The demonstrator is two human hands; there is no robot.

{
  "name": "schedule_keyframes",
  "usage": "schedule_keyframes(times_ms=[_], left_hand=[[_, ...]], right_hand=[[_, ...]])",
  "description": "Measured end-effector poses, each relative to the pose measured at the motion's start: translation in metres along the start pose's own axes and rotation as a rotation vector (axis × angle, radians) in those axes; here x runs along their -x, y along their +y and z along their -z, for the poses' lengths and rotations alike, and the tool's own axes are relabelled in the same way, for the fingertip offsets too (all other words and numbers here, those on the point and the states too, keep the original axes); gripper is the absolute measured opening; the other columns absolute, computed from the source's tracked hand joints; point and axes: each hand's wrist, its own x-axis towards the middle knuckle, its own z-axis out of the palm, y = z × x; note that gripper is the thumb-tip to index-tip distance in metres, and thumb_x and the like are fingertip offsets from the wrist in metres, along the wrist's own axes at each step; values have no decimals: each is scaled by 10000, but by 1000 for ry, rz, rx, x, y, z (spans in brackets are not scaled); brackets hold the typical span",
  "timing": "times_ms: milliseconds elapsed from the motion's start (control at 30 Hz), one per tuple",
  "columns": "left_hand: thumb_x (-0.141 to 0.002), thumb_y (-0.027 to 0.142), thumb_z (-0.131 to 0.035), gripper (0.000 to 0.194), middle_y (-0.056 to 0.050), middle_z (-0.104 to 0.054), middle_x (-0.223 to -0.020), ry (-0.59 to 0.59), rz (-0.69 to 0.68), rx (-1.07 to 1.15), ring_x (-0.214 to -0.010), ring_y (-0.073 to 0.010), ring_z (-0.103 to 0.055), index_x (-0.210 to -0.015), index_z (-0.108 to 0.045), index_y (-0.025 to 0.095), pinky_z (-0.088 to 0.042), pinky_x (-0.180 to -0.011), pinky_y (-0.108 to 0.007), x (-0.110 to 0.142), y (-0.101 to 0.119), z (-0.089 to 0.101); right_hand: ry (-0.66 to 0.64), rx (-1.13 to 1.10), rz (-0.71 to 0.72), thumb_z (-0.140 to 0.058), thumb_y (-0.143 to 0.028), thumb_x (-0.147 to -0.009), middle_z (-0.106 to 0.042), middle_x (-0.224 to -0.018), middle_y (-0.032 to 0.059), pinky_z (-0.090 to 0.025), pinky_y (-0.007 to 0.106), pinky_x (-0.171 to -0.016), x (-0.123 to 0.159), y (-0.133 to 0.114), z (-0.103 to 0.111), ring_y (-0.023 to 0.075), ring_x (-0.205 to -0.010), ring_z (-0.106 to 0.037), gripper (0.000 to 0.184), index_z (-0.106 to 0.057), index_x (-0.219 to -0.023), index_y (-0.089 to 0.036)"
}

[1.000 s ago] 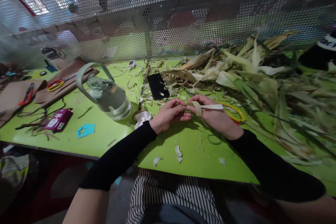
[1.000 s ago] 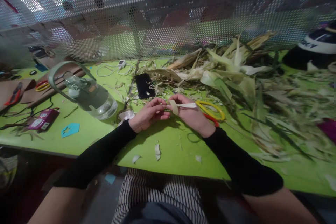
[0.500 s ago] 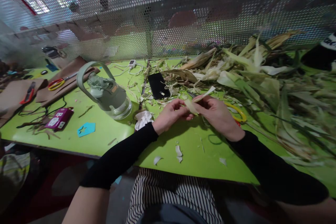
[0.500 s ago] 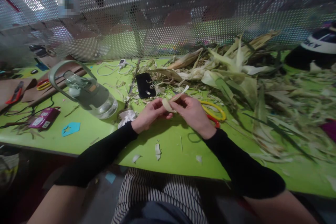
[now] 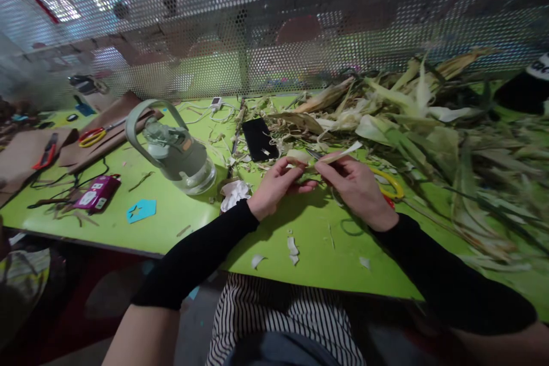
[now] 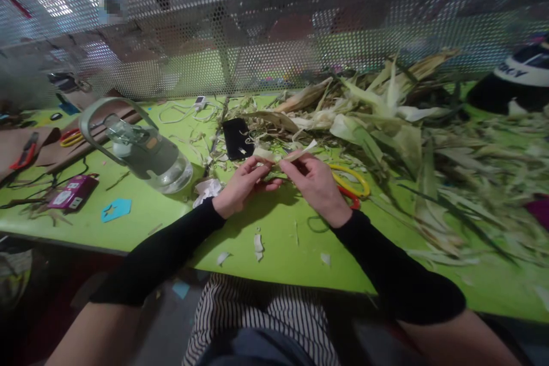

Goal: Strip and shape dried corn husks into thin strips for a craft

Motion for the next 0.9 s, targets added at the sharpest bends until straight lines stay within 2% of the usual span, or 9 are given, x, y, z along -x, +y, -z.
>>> schedule_keyframes(times_ms=[100, 200, 300, 467, 533, 633, 733, 833, 900], left_hand=[[-901, 136, -622, 81, 18, -651, -911, 7, 21, -3, -653, -70, -684, -924, -553, 172, -573, -683, -218, -1, 2, 2], [-898, 92, -603, 82, 12, -646, -896, -10, 68, -26, -624, -66, -665, -921, -566, 161, -573, -673, -231, -2, 2, 3], [-903, 81, -595, 69, 12, -634, -814, -35, 85, -33, -583, -58, -638, -905, -574, 147, -559, -643, -215, -2, 1, 3], [-900, 128, -632, 68, 16, -637, -746, -41, 74, -26, -550, -51, -598, -886, -571, 153, -531, -609, -195, -2, 1, 4], [-903, 146, -636, 36, -1, -661, -774, -58, 80, -32, -551, -50, -597, -925, -607, 141, -530, -614, -200, -3, 1, 5], [-911, 129, -603, 117, 3, -662, -775, -95, 93, -37, -542, -54, -600, -1021, -644, 138, -541, -627, -220, -4, 0, 7], [-902, 94, -586, 114, 25, -646, -747, -83, 105, -11, -528, -44, -591, -992, -634, 145, -536, -612, -198, -5, 1, 6], [-886, 89, -618, 57, 32, -627, -713, -50, 109, 2, -513, -31, -567, -878, -599, 142, -522, -590, -171, -4, 2, 3], [-881, 93, -633, 77, 33, -609, -689, -31, 123, 1, -515, -36, -562, -848, -582, 140, -526, -594, -175, -3, 4, 2]], right_hand=[[69, 20, 6, -668, -458, -860, -686, -794, 25, -514, 339, -690, 0, -2, 0, 202, -736, -633, 234, -659, -801, -232], [126, 12, 32, -690, -436, -848, -714, -881, 38, -517, 358, -724, 1, -3, 1, 207, -761, -638, 197, -665, -841, -240], [69, -24, 60, -682, -417, -863, -729, -943, 49, -529, 384, -781, 3, -3, 2, 220, -817, -654, 166, -663, -887, -253], [-74, 68, 107, -652, -463, -875, -671, -818, 24, -514, 383, -751, 1, -1, 3, 217, -769, -618, 205, -651, -886, -258], [-111, 114, 125, -620, -484, -889, -658, -808, 28, -497, 385, -737, 0, -3, 4, 221, -762, -603, 229, -656, -895, -258], [-133, 154, 147, -575, -486, -912, -666, -843, 42, -471, 384, -712, 0, -8, 6, 235, -780, -600, 237, -659, -926, -265], [-143, 236, 171, -513, -481, -943, -624, -764, 41, -432, 378, -676, 0, -11, 9, 228, -730, -559, 282, -616, -798, -263], [-178, 343, 223, -452, -485, -965, -497, -602, 24, -394, 378, -657, -3, -11, 11, 212, -643, -476, 430, -486, -606, -251], [-178, 380, 243, -444, -476, -967, -469, -573, 17, -384, 377, -659, -4, -10, 12, 208, -626, -457, 448, -468, -581, -250]])
